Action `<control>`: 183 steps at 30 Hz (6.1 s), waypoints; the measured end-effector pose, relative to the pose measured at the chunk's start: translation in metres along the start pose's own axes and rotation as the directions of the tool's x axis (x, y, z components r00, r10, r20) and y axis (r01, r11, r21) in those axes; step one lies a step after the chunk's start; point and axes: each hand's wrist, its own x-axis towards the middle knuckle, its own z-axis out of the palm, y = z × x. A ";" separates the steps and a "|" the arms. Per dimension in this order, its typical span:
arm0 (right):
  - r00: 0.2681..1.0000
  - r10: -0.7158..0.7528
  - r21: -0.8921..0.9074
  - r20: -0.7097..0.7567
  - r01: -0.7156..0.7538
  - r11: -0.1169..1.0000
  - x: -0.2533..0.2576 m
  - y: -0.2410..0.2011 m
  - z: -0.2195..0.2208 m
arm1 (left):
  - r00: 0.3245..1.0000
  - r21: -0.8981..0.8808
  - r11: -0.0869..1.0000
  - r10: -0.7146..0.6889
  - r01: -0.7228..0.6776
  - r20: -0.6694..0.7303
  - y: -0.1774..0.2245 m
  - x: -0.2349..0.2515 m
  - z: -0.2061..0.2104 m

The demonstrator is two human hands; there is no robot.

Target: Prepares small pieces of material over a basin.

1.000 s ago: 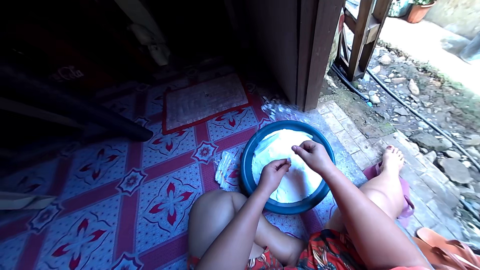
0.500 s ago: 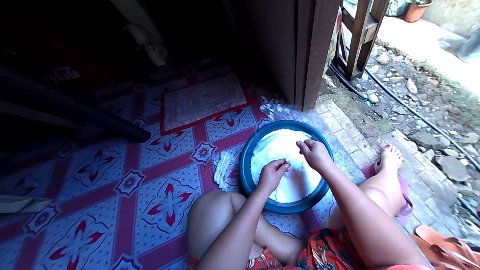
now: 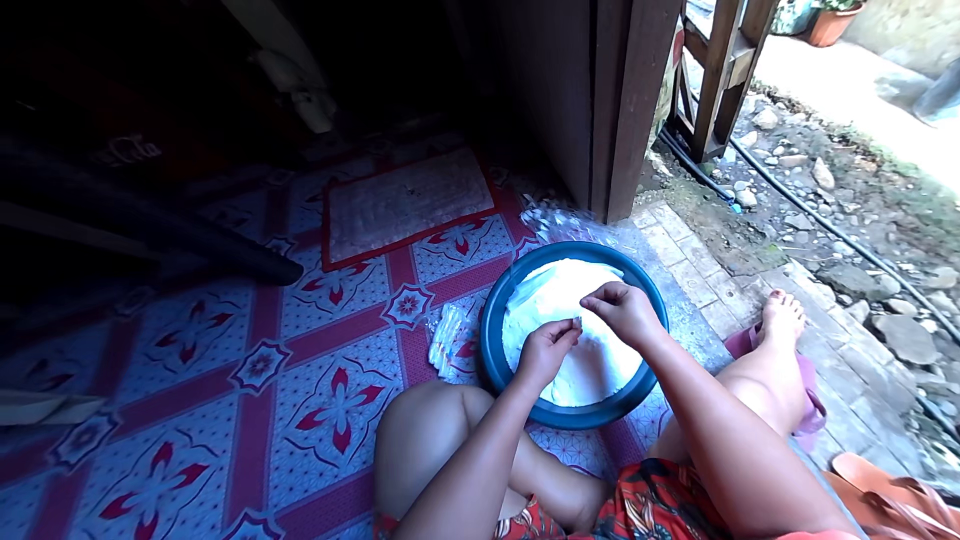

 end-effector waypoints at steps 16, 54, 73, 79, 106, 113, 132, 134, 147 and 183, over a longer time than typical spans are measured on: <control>0.983 -0.010 -0.029 0.185 0.016 0.999 -0.001 -0.005 0.001 | 1.000 -0.021 1.000 0.004 -0.004 0.002 -0.002 0.000 0.001; 0.976 -0.215 0.157 -0.011 0.214 0.964 -0.007 -0.007 0.004 | 0.984 0.157 0.975 0.167 -0.155 -0.068 -0.002 -0.002 -0.001; 0.819 -0.325 0.504 -0.473 0.555 0.662 -0.013 0.002 -0.037 | 0.962 0.376 0.909 0.243 -0.181 -0.126 0.001 -0.009 -0.012; 0.810 -0.350 0.451 -0.471 0.562 0.693 -0.016 -0.010 -0.058 | 0.956 0.295 0.918 0.291 -0.266 -0.041 0.010 -0.010 -0.007; 0.863 0.024 -0.284 -0.505 -0.192 0.939 -0.024 0.046 -0.165 | 0.947 0.207 0.942 0.215 -0.266 0.241 0.039 0.005 0.045; 0.920 0.177 -0.287 -0.350 -0.285 0.915 -0.033 0.064 -0.163 | 0.932 0.118 0.952 0.245 -0.284 0.268 0.068 0.008 0.065; 0.993 0.106 -0.161 -0.055 -0.113 0.980 -0.054 0.031 -0.159 | 0.899 0.227 0.941 0.141 -0.252 0.415 0.087 0.054 0.144; 0.991 0.122 -0.151 -0.052 -0.129 0.980 -0.051 0.031 -0.157 | 0.899 0.248 0.939 0.117 -0.238 0.422 0.084 0.053 0.145; 0.978 0.178 -0.032 -0.109 -0.183 0.983 -0.037 0.021 -0.141 | 0.922 0.170 0.963 0.134 -0.207 0.363 0.076 0.049 0.138; 0.849 -0.111 0.333 -0.517 0.319 0.887 -0.055 0.011 -0.147 | 0.884 0.077 0.995 0.022 -0.065 0.468 0.073 0.024 0.131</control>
